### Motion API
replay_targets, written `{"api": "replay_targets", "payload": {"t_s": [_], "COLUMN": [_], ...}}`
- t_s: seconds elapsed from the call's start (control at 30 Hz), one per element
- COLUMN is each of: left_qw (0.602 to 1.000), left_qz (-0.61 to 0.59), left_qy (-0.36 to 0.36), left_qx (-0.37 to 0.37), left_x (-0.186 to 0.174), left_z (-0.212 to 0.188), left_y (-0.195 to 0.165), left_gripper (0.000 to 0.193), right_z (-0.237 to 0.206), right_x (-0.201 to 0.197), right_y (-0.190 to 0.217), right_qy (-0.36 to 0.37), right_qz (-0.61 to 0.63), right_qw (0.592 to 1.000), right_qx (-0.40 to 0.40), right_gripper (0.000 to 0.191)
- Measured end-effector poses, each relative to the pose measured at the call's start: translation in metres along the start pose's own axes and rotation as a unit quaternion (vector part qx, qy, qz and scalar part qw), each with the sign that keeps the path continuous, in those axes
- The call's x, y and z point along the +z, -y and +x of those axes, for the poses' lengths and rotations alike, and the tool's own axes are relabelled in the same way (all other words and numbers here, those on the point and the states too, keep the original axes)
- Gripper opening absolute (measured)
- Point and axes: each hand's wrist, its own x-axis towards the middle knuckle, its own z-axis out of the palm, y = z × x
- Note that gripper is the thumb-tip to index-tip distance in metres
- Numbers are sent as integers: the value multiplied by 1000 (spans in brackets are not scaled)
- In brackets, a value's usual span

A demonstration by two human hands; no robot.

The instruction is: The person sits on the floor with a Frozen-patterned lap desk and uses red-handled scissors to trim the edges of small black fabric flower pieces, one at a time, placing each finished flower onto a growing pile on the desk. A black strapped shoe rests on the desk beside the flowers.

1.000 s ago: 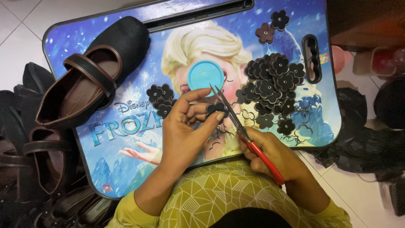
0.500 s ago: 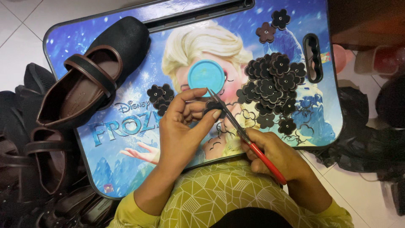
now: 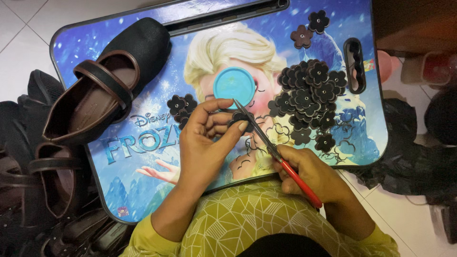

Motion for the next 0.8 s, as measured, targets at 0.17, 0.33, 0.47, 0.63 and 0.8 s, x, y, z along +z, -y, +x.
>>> {"api": "replay_targets", "payload": {"t_s": [0.17, 0.33, 0.47, 0.63, 0.8], "left_qw": [998, 988, 985, 986, 986], "left_qz": [-61, -132, -138, -145, -147], "left_qy": [10, 31, 34, 49, 52], "left_qx": [-32, -73, -94, -67, -62], "left_x": [4, 13, 19, 21, 23], "left_z": [2, -3, -5, -5, -5], "left_y": [7, 12, 15, 19, 21], "left_gripper": [35, 30, 27, 25, 25], "right_z": [1, 2, 5, 7, 7], "right_x": [2, 14, 22, 28, 29], "right_y": [6, 14, 13, 10, 12], "right_qy": [5, -1, -13, -30, -46], "right_qz": [23, 137, 178, 185, 146], "right_qw": [1000, 990, 984, 982, 988], "right_qx": [-18, 21, 7, -3, -6], "right_gripper": [91, 98, 103, 106, 108]}}
